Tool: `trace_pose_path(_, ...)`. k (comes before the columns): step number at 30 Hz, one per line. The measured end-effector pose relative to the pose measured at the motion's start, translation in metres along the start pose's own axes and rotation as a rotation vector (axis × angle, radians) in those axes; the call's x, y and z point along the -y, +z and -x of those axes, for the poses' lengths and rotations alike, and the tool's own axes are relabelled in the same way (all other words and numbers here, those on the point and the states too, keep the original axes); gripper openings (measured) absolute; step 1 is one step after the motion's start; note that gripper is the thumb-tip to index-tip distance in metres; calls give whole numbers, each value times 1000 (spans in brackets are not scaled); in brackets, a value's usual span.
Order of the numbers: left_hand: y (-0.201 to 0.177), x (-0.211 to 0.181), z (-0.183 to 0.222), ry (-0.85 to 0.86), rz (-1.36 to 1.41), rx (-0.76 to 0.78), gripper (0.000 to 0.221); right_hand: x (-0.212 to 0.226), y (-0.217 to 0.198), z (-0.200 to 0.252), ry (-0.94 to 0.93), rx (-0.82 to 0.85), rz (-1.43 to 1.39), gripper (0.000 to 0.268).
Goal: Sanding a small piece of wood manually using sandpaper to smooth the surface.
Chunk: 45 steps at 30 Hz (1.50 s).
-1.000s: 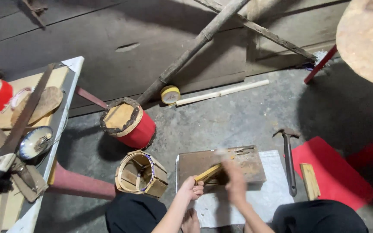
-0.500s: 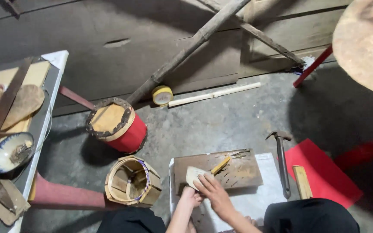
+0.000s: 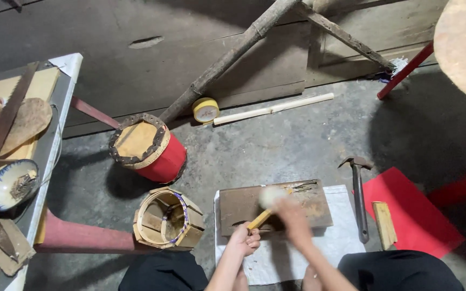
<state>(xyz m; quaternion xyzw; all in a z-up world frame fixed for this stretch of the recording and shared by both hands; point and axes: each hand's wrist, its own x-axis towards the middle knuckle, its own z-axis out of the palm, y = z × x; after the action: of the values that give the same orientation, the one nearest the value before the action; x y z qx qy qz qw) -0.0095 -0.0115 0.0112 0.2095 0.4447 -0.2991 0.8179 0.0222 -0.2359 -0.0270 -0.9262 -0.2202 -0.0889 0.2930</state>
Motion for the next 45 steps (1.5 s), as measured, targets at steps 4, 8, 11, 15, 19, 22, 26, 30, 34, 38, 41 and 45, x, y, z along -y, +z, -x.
trace_pose_path(4, 20, -4, 36, 1, -15, -48, 12, 22, -58, -15, 550, -46, -93, 94)
trace_pose_path(8, -6, 0, -11, 31, -29, -109, 22, 94, -51, -10, 14, 86, -124, 94)
trace_pose_path(11, -7, -2, -7, 19, -31, -101, 24, 39, -10, -3, -107, 77, -50, 86)
trace_pose_path(15, 27, -1, 45, 35, -6, -65, 13, 36, -77, -21, 646, 22, -7, 88)
trace_pose_path(19, 0, -3, -11, 22, -9, -15, 18, 106, -61, -37, 359, 17, -165, 28)
trace_pose_path(22, -10, -4, -19, 53, 47, -134, 38, 91, -48, -22, -88, 275, -195, 73)
trace_pose_path(26, 24, -12, 34, 2, -1, -63, 14, 21, -51, -32, 267, 89, 30, 83)
trace_pose_path(30, 23, -22, 9, -18, -42, 33, 12, 88, -79, -60, 358, 10, -497, 36)
trace_pose_path(34, 16, -21, -17, -51, 10, -44, 30, 112, -95, -63, -5, 465, -58, 103)
trace_pose_path(38, 37, -9, -4, 70, -7, -59, 14, 80, -101, -70, 450, -60, -208, 50)
trace_pose_path(41, 49, -11, -17, 133, -36, -62, 21, 81, -65, -60, 78, -143, -160, 60)
trace_pose_path(45, 34, -7, -28, 103, -3, -77, 12, 66, -64, -55, 551, 115, -735, 43)
